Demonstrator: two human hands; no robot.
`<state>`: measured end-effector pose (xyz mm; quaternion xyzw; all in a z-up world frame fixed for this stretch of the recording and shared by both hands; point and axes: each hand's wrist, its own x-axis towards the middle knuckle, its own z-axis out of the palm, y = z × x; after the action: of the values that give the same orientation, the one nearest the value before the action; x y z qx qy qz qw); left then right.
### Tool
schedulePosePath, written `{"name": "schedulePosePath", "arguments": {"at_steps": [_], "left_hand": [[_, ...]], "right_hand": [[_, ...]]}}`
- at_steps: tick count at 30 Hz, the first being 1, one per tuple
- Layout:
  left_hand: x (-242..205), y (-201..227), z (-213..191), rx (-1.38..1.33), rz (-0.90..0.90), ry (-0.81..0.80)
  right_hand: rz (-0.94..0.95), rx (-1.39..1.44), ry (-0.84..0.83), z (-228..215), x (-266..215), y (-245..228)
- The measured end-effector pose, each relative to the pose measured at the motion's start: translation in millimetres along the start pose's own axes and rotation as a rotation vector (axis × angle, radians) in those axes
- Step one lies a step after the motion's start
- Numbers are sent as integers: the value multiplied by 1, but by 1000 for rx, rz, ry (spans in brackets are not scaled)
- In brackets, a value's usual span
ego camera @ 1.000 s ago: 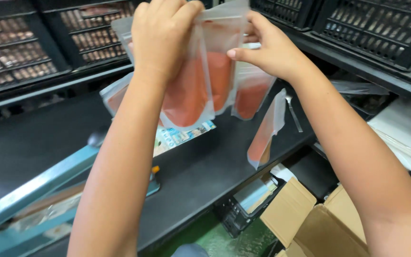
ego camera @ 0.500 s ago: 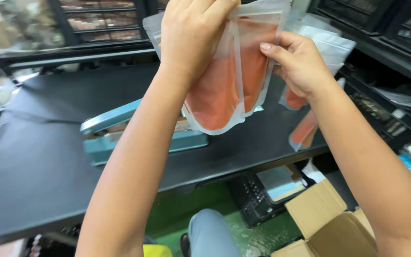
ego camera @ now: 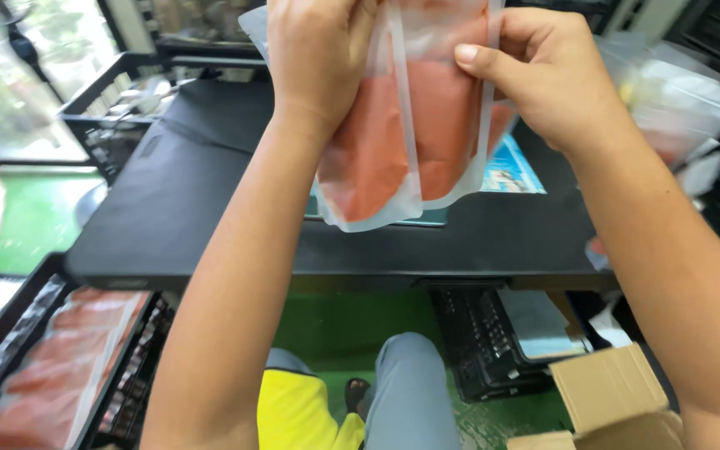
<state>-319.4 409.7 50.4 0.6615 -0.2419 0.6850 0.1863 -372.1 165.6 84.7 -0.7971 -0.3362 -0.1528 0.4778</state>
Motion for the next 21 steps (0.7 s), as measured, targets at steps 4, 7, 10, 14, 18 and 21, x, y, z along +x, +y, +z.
{"name": "schedulePosePath", "arguments": {"at_steps": [4, 7, 10, 14, 18, 21], "left_hand": [[-8, -21, -53, 94, -6, -21], [-16, -35, -95, 157, -7, -46], [-26, -44, -134, 217, 9, -63], [-50, -64, -177, 304, -67, -137], [-82, -107, -205, 488, -56, -219], [-113, -147, -212, 566, -39, -234]], "right_hand": [[-20, 24, -85, 43, 11, -12], [74, 111, -136, 86, 21, -16], [12, 205, -200, 130, 39, 1], [-28, 364, -283, 199, 59, 30], [181, 399, -271, 275, 70, 44], [223, 628, -249, 339, 78, 72]]}}
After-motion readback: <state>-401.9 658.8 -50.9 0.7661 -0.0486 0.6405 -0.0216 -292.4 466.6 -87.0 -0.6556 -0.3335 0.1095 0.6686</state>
